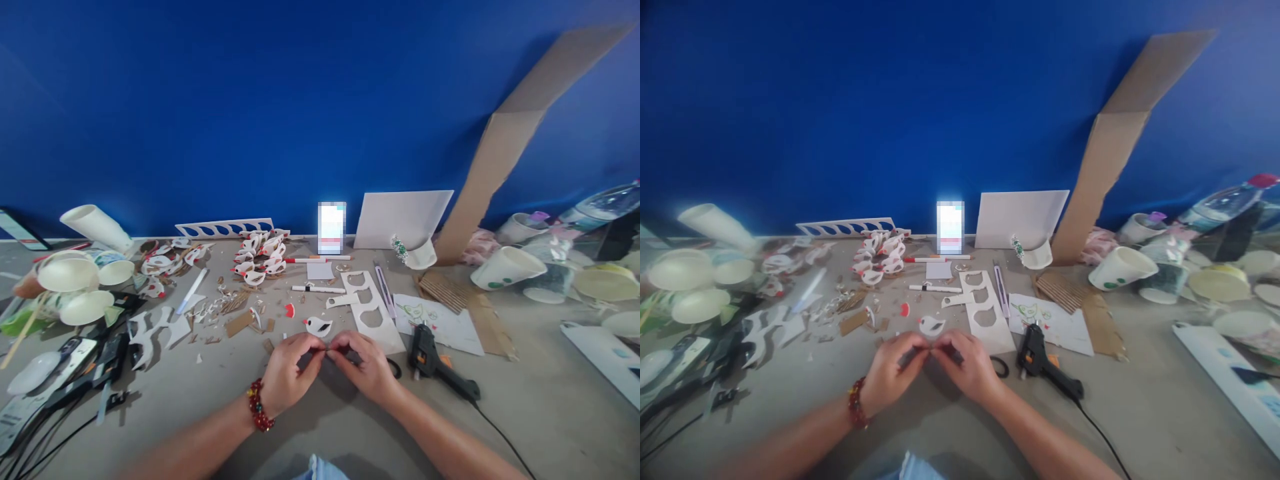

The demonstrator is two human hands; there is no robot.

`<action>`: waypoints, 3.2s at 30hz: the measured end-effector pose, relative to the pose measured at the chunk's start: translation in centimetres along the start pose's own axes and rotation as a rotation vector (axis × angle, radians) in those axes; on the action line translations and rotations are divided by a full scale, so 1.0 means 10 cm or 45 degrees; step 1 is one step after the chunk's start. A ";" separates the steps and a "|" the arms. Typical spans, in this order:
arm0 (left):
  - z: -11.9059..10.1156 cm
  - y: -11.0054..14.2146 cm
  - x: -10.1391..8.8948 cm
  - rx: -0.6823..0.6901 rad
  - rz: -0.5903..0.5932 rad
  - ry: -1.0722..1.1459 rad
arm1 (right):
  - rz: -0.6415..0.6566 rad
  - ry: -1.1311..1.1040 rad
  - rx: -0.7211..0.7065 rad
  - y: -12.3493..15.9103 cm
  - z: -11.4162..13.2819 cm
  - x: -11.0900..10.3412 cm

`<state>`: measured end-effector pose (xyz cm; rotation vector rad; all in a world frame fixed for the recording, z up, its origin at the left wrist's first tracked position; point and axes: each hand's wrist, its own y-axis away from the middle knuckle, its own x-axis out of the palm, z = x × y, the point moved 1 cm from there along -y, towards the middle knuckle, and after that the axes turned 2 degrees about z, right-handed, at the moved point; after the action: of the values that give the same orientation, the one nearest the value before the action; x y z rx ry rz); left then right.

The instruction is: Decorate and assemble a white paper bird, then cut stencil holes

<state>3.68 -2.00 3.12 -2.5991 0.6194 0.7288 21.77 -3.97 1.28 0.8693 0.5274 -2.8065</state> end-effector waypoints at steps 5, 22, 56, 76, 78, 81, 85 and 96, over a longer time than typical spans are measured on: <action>0.05 -0.01 -0.05 0.044 0.007 -0.010 | 0.034 0.129 -0.086 -0.05 0.09 -0.08; 0.13 -0.02 -0.05 0.008 -0.091 0.080 | 0.023 0.863 0.315 1.09 -0.57 -1.39; -0.10 -0.05 -0.20 -0.342 0.032 0.939 | 0.010 -0.855 0.745 0.41 0.36 -0.32; -0.02 -0.06 -0.22 -0.415 0.116 1.059 | 0.171 -0.720 0.797 0.30 0.31 -0.33; -0.01 -0.06 -0.22 -0.414 0.118 1.054 | 0.189 -0.715 0.805 0.29 0.31 -0.33; -0.01 -0.06 -0.22 -0.412 0.128 1.051 | 0.189 -0.712 0.809 0.30 0.31 -0.33; -0.01 -0.06 -0.22 -0.412 0.135 1.064 | 0.194 -0.717 0.800 0.31 0.29 -0.33; -0.01 -0.05 -0.22 -0.389 0.141 1.083 | 0.223 -0.682 0.808 0.29 0.27 -0.33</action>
<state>2.34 -0.93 4.54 -3.1344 0.9383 -0.3440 23.81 -7.55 4.47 0.1762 -0.5098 -2.8768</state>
